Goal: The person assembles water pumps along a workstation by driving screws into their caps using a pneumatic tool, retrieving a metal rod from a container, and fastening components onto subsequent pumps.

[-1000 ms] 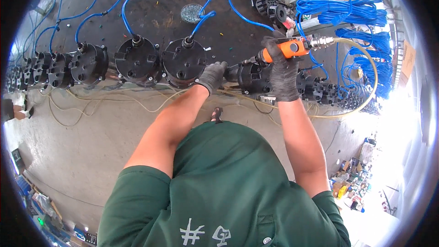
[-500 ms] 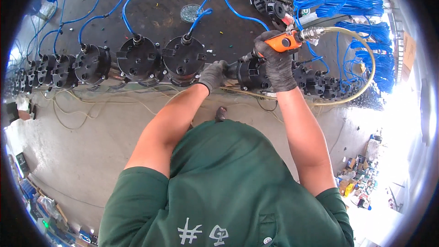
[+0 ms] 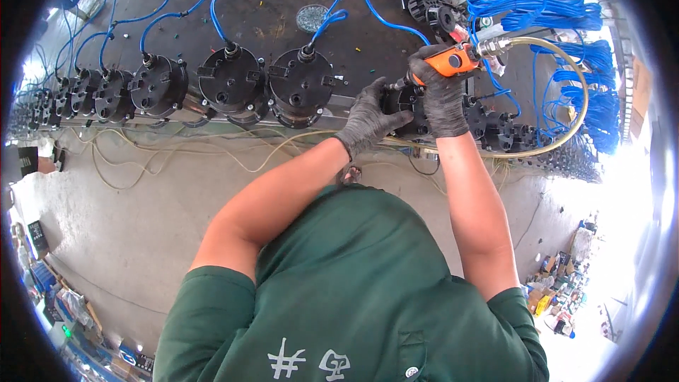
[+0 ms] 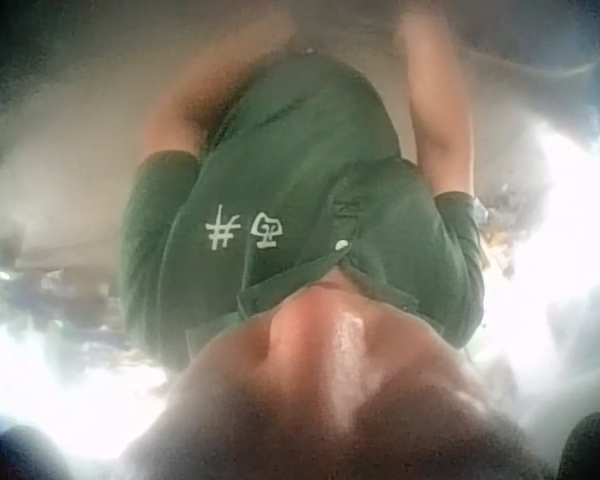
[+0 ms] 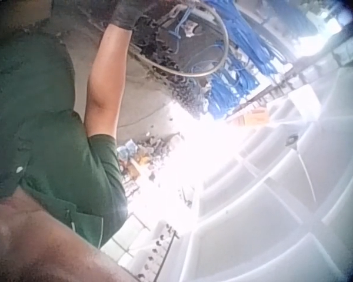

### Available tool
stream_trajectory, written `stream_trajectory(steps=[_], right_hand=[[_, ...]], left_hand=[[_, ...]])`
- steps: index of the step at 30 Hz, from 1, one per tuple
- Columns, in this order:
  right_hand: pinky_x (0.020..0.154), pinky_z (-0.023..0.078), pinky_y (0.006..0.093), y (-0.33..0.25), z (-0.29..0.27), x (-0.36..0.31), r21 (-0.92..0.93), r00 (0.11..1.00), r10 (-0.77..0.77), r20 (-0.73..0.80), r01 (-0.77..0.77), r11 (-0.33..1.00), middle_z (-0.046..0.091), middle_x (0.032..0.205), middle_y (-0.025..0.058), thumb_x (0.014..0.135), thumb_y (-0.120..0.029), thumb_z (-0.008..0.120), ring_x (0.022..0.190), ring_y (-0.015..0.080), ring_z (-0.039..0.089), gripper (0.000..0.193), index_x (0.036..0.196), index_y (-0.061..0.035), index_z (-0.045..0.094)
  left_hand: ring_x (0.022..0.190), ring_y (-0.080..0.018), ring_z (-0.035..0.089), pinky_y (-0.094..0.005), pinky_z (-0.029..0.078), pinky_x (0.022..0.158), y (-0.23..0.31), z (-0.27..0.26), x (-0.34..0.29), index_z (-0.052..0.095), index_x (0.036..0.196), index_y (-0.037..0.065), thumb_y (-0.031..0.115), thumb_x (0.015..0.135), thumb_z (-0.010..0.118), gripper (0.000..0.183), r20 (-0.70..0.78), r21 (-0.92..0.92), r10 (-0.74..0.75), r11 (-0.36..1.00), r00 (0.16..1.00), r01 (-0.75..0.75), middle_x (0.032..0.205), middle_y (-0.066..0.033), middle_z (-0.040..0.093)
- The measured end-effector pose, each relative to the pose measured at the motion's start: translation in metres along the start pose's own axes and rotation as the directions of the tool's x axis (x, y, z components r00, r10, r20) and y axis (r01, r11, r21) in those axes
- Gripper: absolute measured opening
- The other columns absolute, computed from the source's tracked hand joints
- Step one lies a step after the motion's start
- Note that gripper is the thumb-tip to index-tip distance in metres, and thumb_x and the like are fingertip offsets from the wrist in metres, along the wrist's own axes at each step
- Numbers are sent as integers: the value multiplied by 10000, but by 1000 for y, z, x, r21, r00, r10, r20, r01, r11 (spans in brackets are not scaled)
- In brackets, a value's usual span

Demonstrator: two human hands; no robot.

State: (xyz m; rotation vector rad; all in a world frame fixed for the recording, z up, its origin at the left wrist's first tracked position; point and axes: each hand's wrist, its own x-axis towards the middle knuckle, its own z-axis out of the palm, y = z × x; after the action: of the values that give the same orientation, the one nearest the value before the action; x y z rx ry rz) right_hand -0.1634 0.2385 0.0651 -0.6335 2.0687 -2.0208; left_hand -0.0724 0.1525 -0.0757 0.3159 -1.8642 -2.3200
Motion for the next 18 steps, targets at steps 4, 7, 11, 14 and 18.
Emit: stream_trajectory(steps=[4, 7, 11, 14, 18], right_hand=[[733, 550, 299, 8, -4, -4, 129, 1000, 9, -29, -5, 992, 664, 932, 11, 767, -13, 819, 812, 140, 643, 329, 1035, -91, 646], [739, 555, 301, 6, -2, -3, 124, 1000, 8, -12, -7, 992, 668, 949, 13, 766, -1, 816, 829, 141, 645, 333, 1037, -90, 643], [741, 555, 299, 2, 0, -2, 14, 1000, -6, -21, 7, 1000, 669, 951, 11, 766, -6, 819, 818, 135, 644, 330, 1034, -90, 644], [743, 553, 296, 2, -1, -2, -24, 999, -33, -12, 33, 999, 669, 953, 11, 767, -13, 819, 813, 132, 646, 330, 1036, -91, 644], [742, 554, 300, 1, 1, -5, -54, 999, -43, -16, 42, 998, 670, 954, 12, 769, -17, 818, 816, 135, 650, 331, 1041, -93, 644]], left_hand=[[1271, -282, 561, -381, 433, 1118, 16, -2, -4, 296, 1508, -112, 275, 665, 920, 1118, 35, -71, -51, 996, 998, 53, 1363, -205, 564], [1278, -262, 552, -369, 436, 1116, 17, -3, -4, 277, 1519, -102, 229, 664, 920, 1119, 51, -131, -19, 991, 998, 26, 1361, -195, 563], [1329, -251, 495, -383, 396, 1154, 27, -10, -5, 213, 1547, -25, 182, 714, 906, 1103, 134, -124, -55, 990, 989, 72, 1413, -157, 504], [1323, -249, 499, -381, 396, 1152, 34, -11, -6, 231, 1542, -18, 190, 707, 911, 1096, 131, -76, -89, 992, 987, 99, 1405, -157, 508], [1322, -251, 500, -382, 394, 1154, 29, -14, -1, 256, 1535, -9, 191, 699, 915, 1083, 165, -91, -47, 994, 985, 62, 1398, -154, 515]])
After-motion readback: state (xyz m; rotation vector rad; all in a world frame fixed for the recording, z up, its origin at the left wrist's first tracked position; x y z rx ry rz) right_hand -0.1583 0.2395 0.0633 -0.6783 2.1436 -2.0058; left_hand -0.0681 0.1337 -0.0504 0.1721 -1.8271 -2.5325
